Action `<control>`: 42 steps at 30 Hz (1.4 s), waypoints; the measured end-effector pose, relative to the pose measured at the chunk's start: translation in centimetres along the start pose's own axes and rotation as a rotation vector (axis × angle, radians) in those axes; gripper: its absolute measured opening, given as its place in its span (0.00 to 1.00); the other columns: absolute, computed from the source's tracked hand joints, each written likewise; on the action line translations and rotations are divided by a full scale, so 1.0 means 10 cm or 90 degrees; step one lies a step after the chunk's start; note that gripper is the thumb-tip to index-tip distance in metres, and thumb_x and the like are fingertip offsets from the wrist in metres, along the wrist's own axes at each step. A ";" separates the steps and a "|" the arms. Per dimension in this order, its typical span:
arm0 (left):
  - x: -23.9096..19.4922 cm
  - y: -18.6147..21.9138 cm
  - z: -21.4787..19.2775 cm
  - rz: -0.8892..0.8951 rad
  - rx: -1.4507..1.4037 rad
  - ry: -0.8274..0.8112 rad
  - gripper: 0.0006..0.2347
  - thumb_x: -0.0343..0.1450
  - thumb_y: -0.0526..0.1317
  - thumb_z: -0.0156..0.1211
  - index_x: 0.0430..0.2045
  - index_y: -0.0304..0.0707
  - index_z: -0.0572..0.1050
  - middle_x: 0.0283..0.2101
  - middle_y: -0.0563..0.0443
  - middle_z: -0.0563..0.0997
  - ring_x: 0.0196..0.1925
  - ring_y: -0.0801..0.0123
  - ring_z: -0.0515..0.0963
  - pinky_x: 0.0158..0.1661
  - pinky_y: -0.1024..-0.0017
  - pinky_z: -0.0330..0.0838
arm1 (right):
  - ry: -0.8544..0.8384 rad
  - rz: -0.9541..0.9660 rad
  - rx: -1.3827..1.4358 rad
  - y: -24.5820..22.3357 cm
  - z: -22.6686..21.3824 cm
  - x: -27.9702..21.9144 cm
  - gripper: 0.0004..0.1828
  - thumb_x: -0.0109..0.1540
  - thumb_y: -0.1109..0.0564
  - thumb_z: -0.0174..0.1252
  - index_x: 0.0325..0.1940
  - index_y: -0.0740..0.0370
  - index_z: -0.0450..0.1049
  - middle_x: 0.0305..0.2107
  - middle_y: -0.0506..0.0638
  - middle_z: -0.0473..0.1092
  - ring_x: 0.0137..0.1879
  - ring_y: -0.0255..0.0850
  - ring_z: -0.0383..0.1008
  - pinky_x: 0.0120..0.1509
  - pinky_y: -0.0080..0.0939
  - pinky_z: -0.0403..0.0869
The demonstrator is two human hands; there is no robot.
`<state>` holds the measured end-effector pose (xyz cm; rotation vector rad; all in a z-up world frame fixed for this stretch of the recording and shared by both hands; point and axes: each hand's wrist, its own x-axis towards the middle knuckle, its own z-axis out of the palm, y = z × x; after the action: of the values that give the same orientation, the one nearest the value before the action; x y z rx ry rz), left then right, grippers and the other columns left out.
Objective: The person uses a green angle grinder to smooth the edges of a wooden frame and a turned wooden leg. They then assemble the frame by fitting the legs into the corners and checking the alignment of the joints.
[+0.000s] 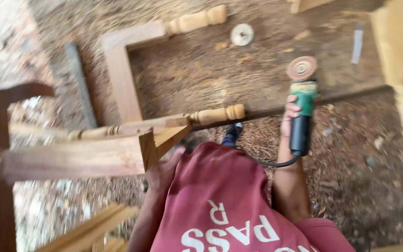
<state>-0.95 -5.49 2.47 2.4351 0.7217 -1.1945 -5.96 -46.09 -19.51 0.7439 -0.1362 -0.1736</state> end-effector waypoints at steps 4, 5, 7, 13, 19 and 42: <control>-0.13 0.18 -0.01 -0.016 -0.240 0.171 0.31 0.52 0.67 0.74 0.24 0.31 0.82 0.33 0.38 0.85 0.48 0.54 0.84 0.52 0.59 0.74 | 0.068 0.072 -0.155 -0.28 0.14 0.38 0.41 0.55 0.60 0.71 0.65 0.73 0.57 0.58 0.67 0.61 0.51 0.52 0.71 0.51 0.45 0.74; -0.16 0.23 -0.04 0.040 -0.269 0.203 0.31 0.52 0.63 0.76 0.29 0.30 0.80 0.36 0.37 0.84 0.49 0.53 0.84 0.53 0.58 0.74 | 0.077 0.083 -0.165 -0.49 0.07 0.47 0.42 0.54 0.59 0.72 0.65 0.73 0.56 0.58 0.66 0.62 0.50 0.49 0.71 0.50 0.42 0.75; -0.23 0.32 -0.15 0.126 -0.310 0.256 0.32 0.52 0.57 0.79 0.37 0.28 0.76 0.39 0.36 0.83 0.50 0.52 0.83 0.53 0.57 0.74 | 0.073 0.118 -0.117 -0.69 -0.03 0.63 0.43 0.52 0.63 0.71 0.65 0.74 0.56 0.59 0.67 0.61 0.52 0.52 0.71 0.51 0.44 0.74; -0.21 0.14 -0.24 0.489 -0.419 0.369 0.44 0.53 0.39 0.86 0.63 0.27 0.63 0.52 0.37 0.79 0.57 0.56 0.76 0.59 0.59 0.68 | 0.073 0.159 -0.024 -0.70 -0.02 0.73 0.41 0.51 0.66 0.69 0.64 0.74 0.57 0.60 0.67 0.61 0.52 0.53 0.72 0.51 0.45 0.75; -0.55 0.48 -0.53 0.315 -0.487 0.239 0.41 0.54 0.34 0.82 0.60 0.13 0.64 0.56 0.27 0.73 0.57 0.51 0.72 0.53 0.52 0.72 | 0.066 0.143 0.040 -0.89 -0.16 0.64 0.40 0.52 0.63 0.69 0.64 0.73 0.59 0.60 0.67 0.61 0.51 0.54 0.73 0.49 0.45 0.76; 0.23 0.27 -0.71 0.638 -0.550 0.242 0.19 0.57 0.36 0.83 0.35 0.28 0.78 0.38 0.35 0.83 0.39 0.59 0.83 0.49 0.58 0.80 | 0.078 0.108 -0.483 -1.27 -0.11 -0.39 0.61 0.44 0.48 0.82 0.74 0.56 0.56 0.64 0.60 0.55 0.49 0.47 0.68 0.49 0.40 0.73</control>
<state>6.24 -3.48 5.04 1.8056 -0.0069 0.0094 -10.98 -53.72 -29.20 -0.0147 -0.0105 -0.0086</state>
